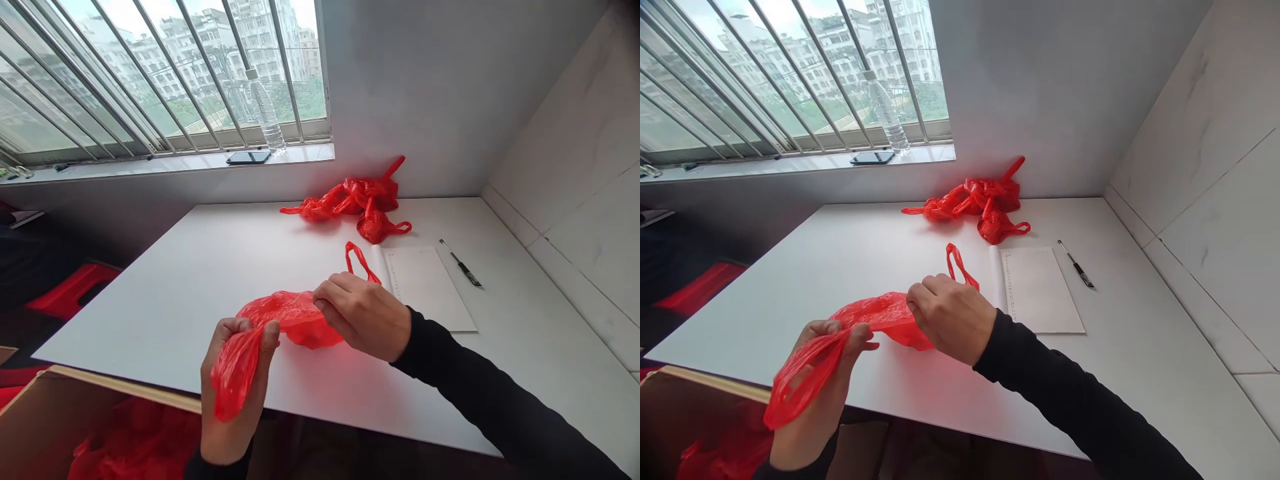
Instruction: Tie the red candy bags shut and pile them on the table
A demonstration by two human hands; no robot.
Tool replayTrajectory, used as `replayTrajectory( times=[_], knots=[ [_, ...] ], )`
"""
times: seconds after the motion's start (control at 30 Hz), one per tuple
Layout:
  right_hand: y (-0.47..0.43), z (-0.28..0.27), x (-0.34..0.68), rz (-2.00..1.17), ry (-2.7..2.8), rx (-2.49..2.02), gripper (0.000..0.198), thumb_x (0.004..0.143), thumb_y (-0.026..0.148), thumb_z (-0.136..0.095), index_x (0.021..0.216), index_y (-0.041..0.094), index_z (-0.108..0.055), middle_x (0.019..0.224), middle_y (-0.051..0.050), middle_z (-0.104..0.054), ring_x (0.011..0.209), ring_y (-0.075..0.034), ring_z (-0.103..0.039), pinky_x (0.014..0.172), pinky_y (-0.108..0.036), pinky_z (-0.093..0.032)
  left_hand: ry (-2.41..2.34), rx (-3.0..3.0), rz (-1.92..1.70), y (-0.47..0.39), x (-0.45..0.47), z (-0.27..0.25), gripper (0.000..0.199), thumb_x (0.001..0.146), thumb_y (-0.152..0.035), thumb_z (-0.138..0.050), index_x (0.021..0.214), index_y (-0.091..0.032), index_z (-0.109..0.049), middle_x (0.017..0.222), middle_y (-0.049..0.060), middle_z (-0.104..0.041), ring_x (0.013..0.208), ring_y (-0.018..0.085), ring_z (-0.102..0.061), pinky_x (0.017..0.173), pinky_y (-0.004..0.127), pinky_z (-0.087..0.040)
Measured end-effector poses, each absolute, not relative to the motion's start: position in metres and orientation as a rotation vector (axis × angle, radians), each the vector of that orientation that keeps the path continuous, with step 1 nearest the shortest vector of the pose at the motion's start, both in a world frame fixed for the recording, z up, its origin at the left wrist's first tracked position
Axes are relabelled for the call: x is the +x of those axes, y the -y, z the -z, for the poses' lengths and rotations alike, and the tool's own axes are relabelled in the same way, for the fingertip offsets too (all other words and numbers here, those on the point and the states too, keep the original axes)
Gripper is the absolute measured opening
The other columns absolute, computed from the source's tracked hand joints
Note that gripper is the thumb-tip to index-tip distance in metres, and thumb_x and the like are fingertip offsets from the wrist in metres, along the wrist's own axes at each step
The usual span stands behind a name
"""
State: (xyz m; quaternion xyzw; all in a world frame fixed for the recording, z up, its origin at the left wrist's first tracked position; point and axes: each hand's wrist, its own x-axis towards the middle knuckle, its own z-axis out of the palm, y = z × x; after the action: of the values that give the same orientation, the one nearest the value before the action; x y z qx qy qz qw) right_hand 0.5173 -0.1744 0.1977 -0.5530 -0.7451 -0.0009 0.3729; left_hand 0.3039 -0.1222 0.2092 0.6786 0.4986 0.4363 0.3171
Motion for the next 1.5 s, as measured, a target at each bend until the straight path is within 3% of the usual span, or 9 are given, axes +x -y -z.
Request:
replayTrajectory(
  times=[0.3,0.6,0.73,0.9,1.03,1.17,1.3,1.4,1.5],
  knots=[
    [0.178,-0.197,0.516,0.018,2.119,-1.535,0.018,0.099,0.015,-0.051,0.111,0.015,-0.064,0.094,-0.006,-0.064,0.080,-0.019,-0.057,0.078,-0.034,-0.044,-0.978,1.486,-1.249,0.119,0.311,-0.220,0.044,0.075,-0.042,-0.081,0.110,-0.024,-0.062,0.111,0.006,-0.069,0.099,0.022,-0.068,0.089,0.034,-0.059],
    [0.176,-0.200,0.522,0.050,1.612,-1.587,0.018,0.100,0.017,-0.047,0.101,0.016,-0.065,0.091,-0.006,-0.063,0.082,-0.018,-0.057,0.073,-0.031,-0.046,-1.281,1.727,-1.001,0.129,0.300,-0.219,0.033,0.074,-0.043,-0.079,0.095,-0.026,-0.061,0.053,-0.007,-0.053,0.040,0.012,-0.046,0.039,0.024,-0.040],
    [0.178,-0.201,0.515,0.065,1.794,-1.238,0.022,0.100,0.013,-0.042,0.108,0.017,-0.062,0.095,-0.007,-0.066,0.086,-0.018,-0.058,0.080,-0.032,-0.049,-1.452,2.023,-1.059,0.129,0.302,-0.225,0.036,0.078,-0.057,-0.071,0.078,-0.022,-0.068,0.062,-0.001,-0.061,0.060,0.018,-0.058,0.056,0.028,-0.050],
    [0.173,-0.190,0.508,-0.211,2.070,-1.545,0.044,0.086,-0.002,-0.047,0.128,0.013,-0.053,0.100,-0.009,-0.069,0.085,-0.020,-0.066,0.066,-0.029,-0.050,-1.252,1.669,-1.162,0.124,0.307,-0.229,0.035,0.077,-0.049,-0.077,0.103,-0.024,-0.074,0.103,0.004,-0.075,0.098,0.028,-0.069,0.083,0.038,-0.058],
    [0.172,-0.182,0.513,-0.326,2.159,-1.911,0.030,0.079,0.002,-0.057,0.105,0.014,-0.064,0.073,-0.006,-0.066,0.059,-0.020,-0.062,0.046,-0.026,-0.040,-1.059,1.292,-1.100,0.123,0.314,-0.233,0.029,0.077,-0.045,-0.078,0.096,-0.023,-0.076,0.107,0.006,-0.076,0.098,0.029,-0.070,0.079,0.038,-0.062],
    [0.180,-0.179,0.508,-0.305,2.282,-1.876,0.017,0.071,0.000,-0.064,0.076,0.016,-0.063,0.067,-0.008,-0.064,0.061,-0.023,-0.061,0.053,-0.032,-0.046,-1.050,1.152,-1.063,0.125,0.315,-0.232,0.036,0.076,-0.040,-0.080,0.107,-0.022,-0.075,0.109,0.007,-0.075,0.092,0.026,-0.072,0.070,0.033,-0.064],
    [0.180,-0.182,0.485,-0.113,2.143,-1.667,0.018,0.086,0.007,-0.054,0.097,0.015,-0.065,0.089,-0.010,-0.067,0.077,-0.024,-0.063,0.062,-0.034,-0.053,-1.060,1.158,-1.086,0.129,0.316,-0.224,0.045,0.075,-0.037,-0.083,0.116,-0.023,-0.071,0.097,0.004,-0.076,0.081,0.022,-0.073,0.069,0.031,-0.063],
    [0.170,-0.178,0.475,0.145,2.020,-1.344,0.021,0.095,0.015,-0.048,0.108,0.012,-0.065,0.131,-0.016,-0.058,0.117,-0.028,-0.056,0.097,-0.040,-0.051,-1.043,1.187,-1.091,0.129,0.320,-0.218,0.048,0.076,-0.038,-0.081,0.121,-0.023,-0.070,0.091,0.003,-0.075,0.079,0.022,-0.073,0.072,0.033,-0.063],
    [0.166,-0.171,0.479,0.118,2.120,-1.402,0.019,0.096,0.015,-0.049,0.102,0.011,-0.066,0.120,-0.017,-0.065,0.114,-0.029,-0.059,0.106,-0.045,-0.045,-1.108,1.284,-1.153,0.128,0.323,-0.216,0.045,0.081,-0.047,-0.074,0.117,-0.021,-0.073,0.086,0.005,-0.075,0.082,0.025,-0.073,0.075,0.038,-0.062]
  ],
)
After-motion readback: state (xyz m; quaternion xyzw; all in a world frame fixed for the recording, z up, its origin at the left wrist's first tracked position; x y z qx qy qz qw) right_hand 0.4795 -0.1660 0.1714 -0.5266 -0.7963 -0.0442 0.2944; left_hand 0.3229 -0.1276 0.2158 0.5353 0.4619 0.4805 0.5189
